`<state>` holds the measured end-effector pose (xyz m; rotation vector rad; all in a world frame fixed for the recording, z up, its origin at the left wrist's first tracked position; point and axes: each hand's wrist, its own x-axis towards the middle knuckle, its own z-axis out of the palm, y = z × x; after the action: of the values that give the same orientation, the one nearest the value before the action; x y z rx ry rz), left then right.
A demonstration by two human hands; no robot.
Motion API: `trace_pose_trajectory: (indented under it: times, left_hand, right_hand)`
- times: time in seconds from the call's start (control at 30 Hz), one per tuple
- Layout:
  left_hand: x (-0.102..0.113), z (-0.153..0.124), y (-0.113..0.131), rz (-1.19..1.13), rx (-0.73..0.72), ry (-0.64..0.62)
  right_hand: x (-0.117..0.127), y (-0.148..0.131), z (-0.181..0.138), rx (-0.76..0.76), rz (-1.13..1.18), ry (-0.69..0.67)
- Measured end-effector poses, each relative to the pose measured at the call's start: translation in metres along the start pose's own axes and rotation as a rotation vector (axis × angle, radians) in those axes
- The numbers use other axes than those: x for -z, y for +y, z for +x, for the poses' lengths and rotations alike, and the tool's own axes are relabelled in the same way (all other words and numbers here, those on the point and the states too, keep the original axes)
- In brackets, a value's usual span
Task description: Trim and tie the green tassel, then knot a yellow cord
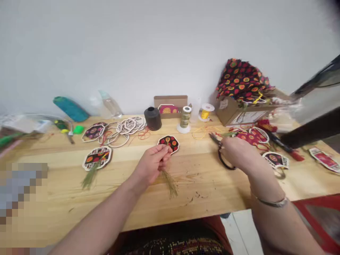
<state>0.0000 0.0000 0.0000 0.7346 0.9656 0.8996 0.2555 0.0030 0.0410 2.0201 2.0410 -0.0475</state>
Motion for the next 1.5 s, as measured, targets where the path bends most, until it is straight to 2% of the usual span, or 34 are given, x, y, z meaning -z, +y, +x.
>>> trace_pose_trajectory:
  times: [0.13, 0.27, 0.4, 0.6, 0.7, 0.8, 0.93, 0.97, 1.03, 1.13, 1.2, 1.37, 1.5]
  left_hand:
    - [-0.001, -0.002, -0.001, 0.007, 0.015, 0.015]
    - [-0.002, -0.002, -0.002, 0.014, 0.018, -0.002]
    - [-0.003, -0.002, -0.002, 0.025, 0.015, -0.022]
    - [-0.002, -0.003, 0.0, 0.005, 0.014, 0.002]
    - [-0.002, -0.003, 0.0, -0.011, 0.006, 0.026]
    - [-0.002, -0.002, 0.0, -0.026, -0.002, 0.046]
    - [-0.002, -0.001, 0.001, -0.028, -0.012, 0.077]
    - [-0.002, -0.001, 0.001, -0.026, -0.013, 0.081]
    - [-0.002, -0.001, 0.002, -0.019, -0.016, 0.084]
    - [-0.001, 0.0, 0.002, -0.017, -0.025, 0.108]
    - [-0.001, 0.001, 0.002, -0.02, -0.038, 0.13]
    - [-0.001, 0.002, 0.0, -0.007, -0.084, 0.142]
    - [-0.005, 0.0, -0.001, 0.022, -0.086, 0.113]
  right_hand:
    - [-0.007, 0.006, -0.01, -0.037, 0.006, -0.038]
    - [-0.024, 0.015, -0.015, -0.041, -0.002, 0.067]
    - [-0.038, 0.023, -0.013, -0.034, 0.031, 0.072]
    - [-0.047, 0.035, -0.017, -0.015, 0.076, 0.115]
    - [-0.046, 0.042, -0.027, -0.029, 0.175, 0.109]
    - [-0.035, 0.04, -0.034, 0.063, 0.468, 0.052]
    - [-0.01, 0.015, -0.032, 0.515, 1.081, -0.118]
    - [-0.004, 0.006, -0.029, 0.618, 1.165, -0.143]
    - [0.006, -0.011, -0.022, 0.731, 1.269, -0.231]
    - [0.01, -0.028, -0.01, 0.769, 1.252, -0.435]
    - [0.004, -0.033, -0.003, 0.748, 1.231, -0.515]
    - [-0.022, -0.034, 0.007, 0.771, 1.293, -0.63]
    - [-0.029, -0.04, 0.005, 0.767, 1.377, -0.68]
